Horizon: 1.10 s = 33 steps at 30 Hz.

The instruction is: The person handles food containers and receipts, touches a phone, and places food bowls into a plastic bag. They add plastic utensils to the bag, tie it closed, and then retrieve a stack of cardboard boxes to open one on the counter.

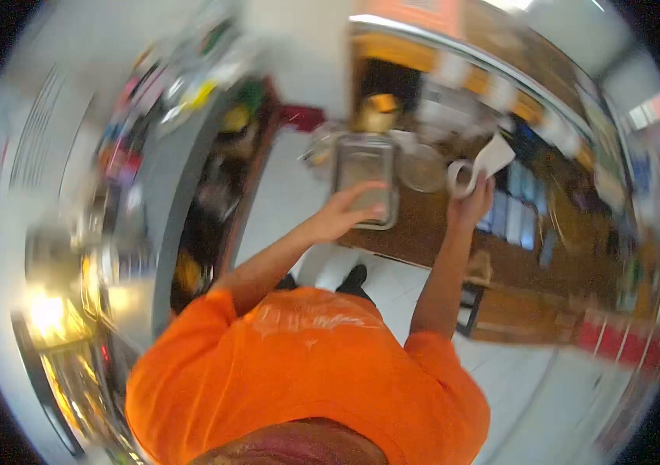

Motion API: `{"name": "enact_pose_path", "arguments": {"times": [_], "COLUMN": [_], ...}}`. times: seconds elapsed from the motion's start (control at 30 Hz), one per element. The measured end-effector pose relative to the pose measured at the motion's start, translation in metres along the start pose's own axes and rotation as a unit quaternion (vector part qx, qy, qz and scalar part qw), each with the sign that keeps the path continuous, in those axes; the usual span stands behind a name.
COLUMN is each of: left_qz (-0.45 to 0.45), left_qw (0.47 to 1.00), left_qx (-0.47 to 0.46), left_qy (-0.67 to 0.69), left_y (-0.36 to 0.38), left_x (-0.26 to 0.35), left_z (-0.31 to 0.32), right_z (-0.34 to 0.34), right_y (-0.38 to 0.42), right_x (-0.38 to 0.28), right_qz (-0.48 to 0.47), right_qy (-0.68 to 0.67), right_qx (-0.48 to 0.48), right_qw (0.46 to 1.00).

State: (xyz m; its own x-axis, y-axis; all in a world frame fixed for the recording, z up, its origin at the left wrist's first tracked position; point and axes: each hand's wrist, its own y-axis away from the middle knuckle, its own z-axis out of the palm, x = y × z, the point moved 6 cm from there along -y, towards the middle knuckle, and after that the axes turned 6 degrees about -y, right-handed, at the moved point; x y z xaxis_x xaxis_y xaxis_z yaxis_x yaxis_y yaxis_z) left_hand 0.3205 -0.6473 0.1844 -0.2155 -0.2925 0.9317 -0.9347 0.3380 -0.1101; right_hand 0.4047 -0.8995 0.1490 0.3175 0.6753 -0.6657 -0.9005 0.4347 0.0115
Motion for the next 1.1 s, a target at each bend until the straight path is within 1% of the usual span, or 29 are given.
{"name": "enact_pose_path", "arguments": {"times": [0.03,0.07,0.1,0.13,0.17,0.2,0.27,0.3,0.33,0.37,0.4,0.47,0.5,0.57,0.6,0.67,0.73,0.77,0.8,0.83,0.87,0.9,0.93,1.0,1.03,1.1], "left_qz": [-0.069,-0.097,-0.091,-0.068,-0.107,-0.142,-0.164,-0.097,-0.047,-0.018,-0.022,0.0,0.012,0.02,0.035,0.013,0.016,0.018,0.02,-0.003,-0.026,-0.028,-0.028,-0.036,-0.04,-0.043], "left_qw": [0.997,0.993,0.988,0.98,0.96,0.928,0.833,0.754,0.759,0.751,0.73,0.708,0.7,0.681,0.679,0.671,0.674,0.679,0.676,0.668,0.658,0.655,0.645,0.648,0.643,0.621], "left_qx": [-0.001,0.055,0.056,0.05,0.157,0.252,0.414,0.474,0.505,0.547,0.586,0.628,0.647,0.682,0.688,0.695,0.686,0.676,0.679,0.681,0.685,0.687,0.697,0.683,0.685,0.701], "left_qy": [0.028,0.032,0.109,0.18,0.205,0.233,0.329,0.444,0.409,0.369,0.352,0.323,0.303,0.267,0.256,0.257,0.272,0.286,0.287,0.3,0.312,0.314,0.313,0.333,0.339,0.348], "left_y": [0.012,0.024,0.037,0.048,0.073,0.1,0.165,0.195,0.229,0.263,0.294,0.349,0.375,0.418,0.428,0.448,0.456,0.455,0.453,0.448,0.444,0.439,0.436,0.425,0.422,0.417], "left_x": [-0.003,-0.018,-0.031,-0.039,-0.042,-0.04,-0.06,-0.077,-0.075,-0.07,-0.063,-0.053,-0.054,-0.059,-0.064,-0.074,-0.092,-0.101,-0.108,-0.118,-0.13,-0.144,-0.158,-0.185,-0.201,-0.223], "left_z": [-0.009,-0.025,-0.037,-0.054,-0.089,-0.128,-0.195,-0.226,-0.263,-0.289,-0.312,-0.353,-0.371,-0.406,-0.418,-0.446,-0.47,-0.483,-0.497,-0.506,-0.517,-0.529,-0.542,-0.566,-0.577,-0.595], "right_z": [0.021,0.034,0.047,0.064,0.097,0.136,0.205,0.222,0.235,0.243,0.252,0.264,0.269,0.264,0.275,0.292,0.331,0.364,0.407,0.446,0.474,0.497,0.514,0.534,0.546,0.534], "right_y": [0.05,0.094,0.124,0.151,0.187,0.22,0.28,0.309,0.338,0.366,0.389,0.444,0.455,0.489,0.486,0.472,0.45,0.443,0.439,0.436,0.436,0.438,0.445,0.455,0.468,0.474], "right_x": [0.039,0.073,0.109,0.143,0.158,0.165,0.182,0.204,0.225,0.244,0.264,0.304,0.328,0.368,0.385,0.438,0.539,0.58,0.614,0.649,0.693,0.736,0.776,0.85,0.868,0.899], "right_qz": [0.109,0.207,0.197,0.167,0.204,0.236,0.223,0.271,0.317,0.352,0.39,0.443,0.44,0.448,0.447,0.336,0.246,0.351,0.264,0.195,0.18,0.165,0.17,0.233,0.244,0.382], "right_qy": [0.077,0.161,0.229,0.275,0.278,0.284,0.332,0.336,0.339,0.304,0.311,0.248,0.251,0.29,0.288,0.43,0.33,0.318,0.321,0.369,0.358,0.345,0.342,0.404,0.398,0.486], "right_qx": [0.015,0.03,-0.123,-0.273,-0.308,-0.333,-0.498,-0.552,-0.603,-0.65,-0.666,-0.664,-0.676,-0.799,-0.802,-0.832,-0.863,-0.771,-0.746,-0.735,-0.727,-0.721,-0.729,-0.673,-0.687,-0.593], "right_qw": [0.991,0.965,0.945,0.906,0.887,0.868,0.77,0.713,0.649,0.6,0.554,0.549,0.536,0.277,0.272,0.101,0.294,0.426,0.52,0.534,0.557,0.579,0.568,0.573,0.557,0.516]}}
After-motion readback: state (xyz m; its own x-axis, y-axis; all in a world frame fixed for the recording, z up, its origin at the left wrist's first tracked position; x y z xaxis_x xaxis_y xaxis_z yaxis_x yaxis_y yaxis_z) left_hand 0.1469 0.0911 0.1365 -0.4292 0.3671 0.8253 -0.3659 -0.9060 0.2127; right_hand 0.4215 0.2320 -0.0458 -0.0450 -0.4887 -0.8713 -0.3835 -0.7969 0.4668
